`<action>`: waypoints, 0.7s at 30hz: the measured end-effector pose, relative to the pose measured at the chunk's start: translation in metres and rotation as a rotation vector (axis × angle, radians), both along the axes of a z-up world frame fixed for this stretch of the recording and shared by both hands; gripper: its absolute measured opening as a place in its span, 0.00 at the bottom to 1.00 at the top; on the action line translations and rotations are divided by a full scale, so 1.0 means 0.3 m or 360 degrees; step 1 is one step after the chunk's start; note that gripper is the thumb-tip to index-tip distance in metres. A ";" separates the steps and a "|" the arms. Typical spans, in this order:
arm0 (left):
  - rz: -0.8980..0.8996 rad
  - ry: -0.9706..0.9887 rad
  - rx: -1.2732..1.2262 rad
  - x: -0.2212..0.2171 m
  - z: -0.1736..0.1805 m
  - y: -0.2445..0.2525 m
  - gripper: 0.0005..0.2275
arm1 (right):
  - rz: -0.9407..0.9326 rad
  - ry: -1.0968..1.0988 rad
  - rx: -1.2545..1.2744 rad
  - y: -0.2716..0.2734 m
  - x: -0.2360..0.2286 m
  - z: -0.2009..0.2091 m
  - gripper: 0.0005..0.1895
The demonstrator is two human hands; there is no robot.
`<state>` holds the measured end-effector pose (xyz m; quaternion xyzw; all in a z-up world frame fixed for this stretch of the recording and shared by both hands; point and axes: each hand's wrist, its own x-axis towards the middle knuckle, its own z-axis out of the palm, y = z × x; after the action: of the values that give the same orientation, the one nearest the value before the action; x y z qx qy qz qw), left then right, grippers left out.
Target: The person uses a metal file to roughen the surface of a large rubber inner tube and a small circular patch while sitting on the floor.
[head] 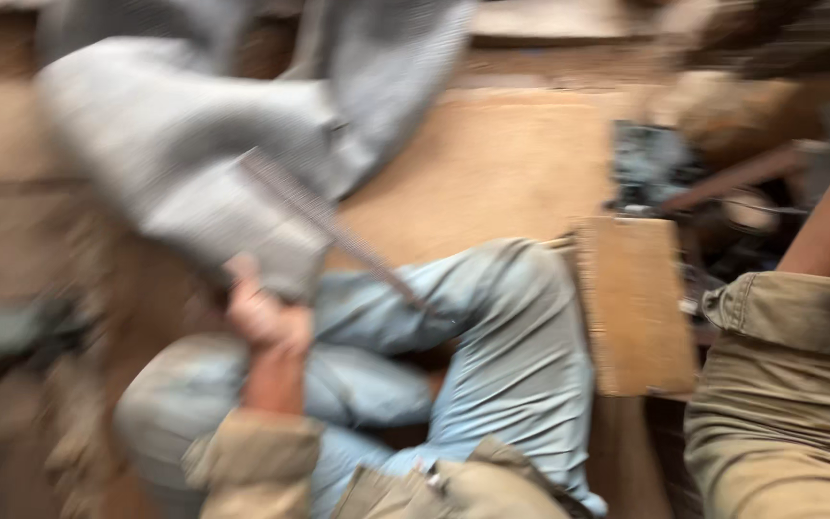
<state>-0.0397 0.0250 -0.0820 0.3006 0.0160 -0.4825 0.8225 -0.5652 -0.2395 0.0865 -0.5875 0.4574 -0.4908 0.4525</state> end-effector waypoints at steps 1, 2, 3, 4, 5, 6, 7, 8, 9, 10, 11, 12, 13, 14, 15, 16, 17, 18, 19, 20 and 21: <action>-0.0015 0.0122 0.0091 0.006 -0.007 -0.009 0.23 | 0.0057 0.0043 0.0077 0.019 0.105 -0.070 0.07; 0.0024 0.0193 0.0102 0.002 -0.008 0.001 0.23 | 0.0123 0.0093 0.0156 0.042 0.224 -0.139 0.08; -0.0001 0.0205 0.0042 -0.004 -0.003 0.002 0.23 | 0.0162 0.0165 0.0218 0.076 0.322 -0.179 0.09; -0.0026 0.0216 -0.0019 0.001 0.009 0.016 0.23 | 0.0203 0.0229 0.0270 0.109 0.425 -0.213 0.10; 0.0006 0.0239 0.0053 -0.005 0.024 0.009 0.23 | 0.0255 0.0308 0.0287 0.114 0.514 -0.215 0.11; 0.0037 0.0263 0.0124 -0.005 0.040 0.002 0.23 | 0.0295 0.0337 0.0276 0.121 0.604 -0.220 0.12; 0.0059 0.0298 0.0221 -0.011 0.048 0.019 0.23 | 0.0332 0.0360 0.0282 0.154 0.680 -0.241 0.13; 0.0078 0.0299 0.0202 -0.012 0.053 0.022 0.23 | 0.0353 0.0332 0.0269 0.192 0.746 -0.259 0.14; 0.0078 0.0299 0.0187 -0.009 0.058 0.023 0.23 | 0.0369 0.0280 0.0272 0.241 0.826 -0.286 0.14; 0.0078 0.0300 0.0171 -0.011 0.063 0.031 0.24 | 0.0385 0.0227 0.0276 0.289 0.901 -0.302 0.15; 0.0088 0.0303 0.0155 -0.011 0.071 0.032 0.24 | 0.0457 0.0212 0.0161 0.338 0.978 -0.303 0.15; 0.0098 0.0306 0.0139 -0.011 0.080 0.034 0.24 | 0.0529 0.0197 0.0047 0.387 1.056 -0.293 0.14; 0.0099 0.0308 0.0112 -0.013 0.089 0.023 0.23 | 0.0578 0.0255 -0.0083 0.442 1.120 -0.274 0.15; 0.0064 0.0307 0.0119 -0.014 0.095 0.018 0.23 | 0.0626 0.0315 -0.0213 0.502 1.194 -0.261 0.16; 0.0031 0.0312 0.0133 -0.019 0.095 0.027 0.23 | 0.0673 0.0327 -0.0213 0.567 1.263 -0.259 0.19; -0.0002 0.0316 0.0147 -0.022 0.091 0.033 0.23 | 0.0720 0.0340 -0.0211 0.625 1.323 -0.264 0.21; 0.0002 0.0320 0.0222 -0.024 0.085 0.039 0.24 | 0.0748 0.0613 -0.0532 0.673 1.387 -0.281 0.21; 0.0005 0.0324 0.0298 -0.026 0.079 0.042 0.25 | 0.0771 0.0884 -0.0854 0.715 1.412 -0.294 0.21; 0.0017 0.0321 0.0369 -0.019 0.074 0.040 0.26 | 0.0754 0.0913 -0.0909 0.737 1.435 -0.305 0.20; 0.0031 0.0356 0.0309 -0.018 0.071 0.041 0.26 | 0.0736 0.0942 -0.0965 0.745 1.447 -0.314 0.19; 0.0053 0.0389 0.0253 -0.018 0.068 0.043 0.26 | 0.0726 0.0964 -0.1019 0.754 1.456 -0.326 0.18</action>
<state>-0.0451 0.0380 -0.0617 0.3035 0.1592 -0.4989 0.7960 -0.1284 -0.0134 -0.0112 -0.8983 0.2545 -0.3025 0.1919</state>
